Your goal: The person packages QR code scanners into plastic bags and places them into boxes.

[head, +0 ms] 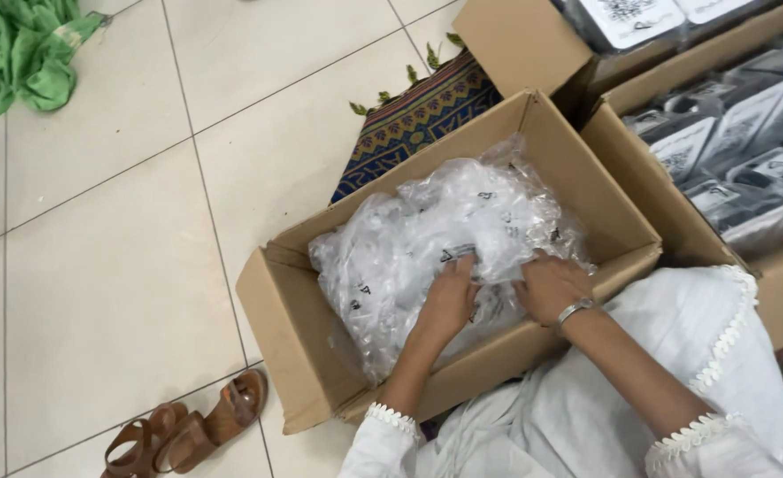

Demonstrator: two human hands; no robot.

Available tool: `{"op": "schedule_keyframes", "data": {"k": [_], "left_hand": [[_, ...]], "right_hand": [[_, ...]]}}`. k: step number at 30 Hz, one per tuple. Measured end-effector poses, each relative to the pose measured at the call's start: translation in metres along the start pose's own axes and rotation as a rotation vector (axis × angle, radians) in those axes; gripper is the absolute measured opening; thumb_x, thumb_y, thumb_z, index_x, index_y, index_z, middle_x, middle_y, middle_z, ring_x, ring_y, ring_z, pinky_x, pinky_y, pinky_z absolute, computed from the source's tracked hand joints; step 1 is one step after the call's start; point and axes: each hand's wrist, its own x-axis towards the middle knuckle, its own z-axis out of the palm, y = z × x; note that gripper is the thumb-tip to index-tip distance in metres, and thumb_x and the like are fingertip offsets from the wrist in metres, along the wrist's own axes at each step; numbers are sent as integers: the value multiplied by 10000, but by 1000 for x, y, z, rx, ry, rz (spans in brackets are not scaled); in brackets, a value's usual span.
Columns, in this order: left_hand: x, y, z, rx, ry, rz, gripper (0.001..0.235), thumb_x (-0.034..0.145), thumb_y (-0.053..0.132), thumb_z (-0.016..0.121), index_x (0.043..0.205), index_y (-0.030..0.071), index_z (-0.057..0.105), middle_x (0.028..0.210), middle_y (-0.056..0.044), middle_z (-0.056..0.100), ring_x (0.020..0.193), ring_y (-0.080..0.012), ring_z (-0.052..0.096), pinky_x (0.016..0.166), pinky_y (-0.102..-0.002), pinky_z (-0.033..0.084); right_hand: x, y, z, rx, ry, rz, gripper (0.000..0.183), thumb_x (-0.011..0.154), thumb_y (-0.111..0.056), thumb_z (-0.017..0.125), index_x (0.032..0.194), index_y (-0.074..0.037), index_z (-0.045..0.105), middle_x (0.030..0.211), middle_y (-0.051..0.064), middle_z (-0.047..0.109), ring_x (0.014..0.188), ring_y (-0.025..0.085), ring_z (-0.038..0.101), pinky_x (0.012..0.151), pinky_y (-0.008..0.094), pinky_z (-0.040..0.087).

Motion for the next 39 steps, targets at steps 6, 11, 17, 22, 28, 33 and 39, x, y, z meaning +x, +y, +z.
{"op": "schedule_keyframes", "data": {"k": [6,11,17,22,28,33,39], "left_hand": [[31,72,28,257,-16,121,437,871,70,614,1306,92,645,1245,-291,621,1026,-464,595,883,-512,495],[30,180,-6,463,49,15,447,834,96,653,1277,36,641,1189,-218,601,1119,-358,538,955,-437,444],[33,261,13,338,149,241,572,821,88,650,1380,-8,579,1259,-221,540,1115,-350,532,955,-427,430],[24,323,81,150,56,654,549,865,53,625,1406,-21,568,1405,-263,517,1188,-383,551,992,-448,448],[20,366,158,-319,-512,861,421,908,204,734,1270,5,654,1286,-226,608,1185,-404,597,1004,-477,473],[51,380,208,-458,-78,914,563,909,308,772,1323,-18,574,1276,-242,626,1199,-402,591,1020,-471,477],[52,343,280,-308,-674,402,672,737,267,903,1257,15,560,1103,-195,700,1023,-325,698,879,-432,553]], "right_hand": [[3,58,7,20,351,38,386,844,-389,746,1036,-55,745,1342,167,609,1135,332,651,1043,439,496],[-30,77,-8,802,558,-143,853,730,-159,817,1461,18,414,1232,177,652,1086,314,662,928,409,526],[-94,133,-3,1868,500,-228,597,842,-91,675,1413,-23,512,1272,84,645,1150,207,646,927,354,527],[-157,193,45,2059,1067,-25,372,985,-207,547,1337,-86,570,1213,34,695,1102,149,662,946,321,556],[-224,261,157,2036,1433,390,228,1069,-222,551,1189,-57,654,1055,25,710,936,110,670,864,314,526],[-261,262,196,2032,1364,770,335,1002,-246,531,1232,-48,672,1007,17,747,868,110,683,795,297,530],[-242,264,251,1876,1351,748,346,1027,-266,615,1197,-3,761,940,-7,710,802,73,567,732,260,448]]}}
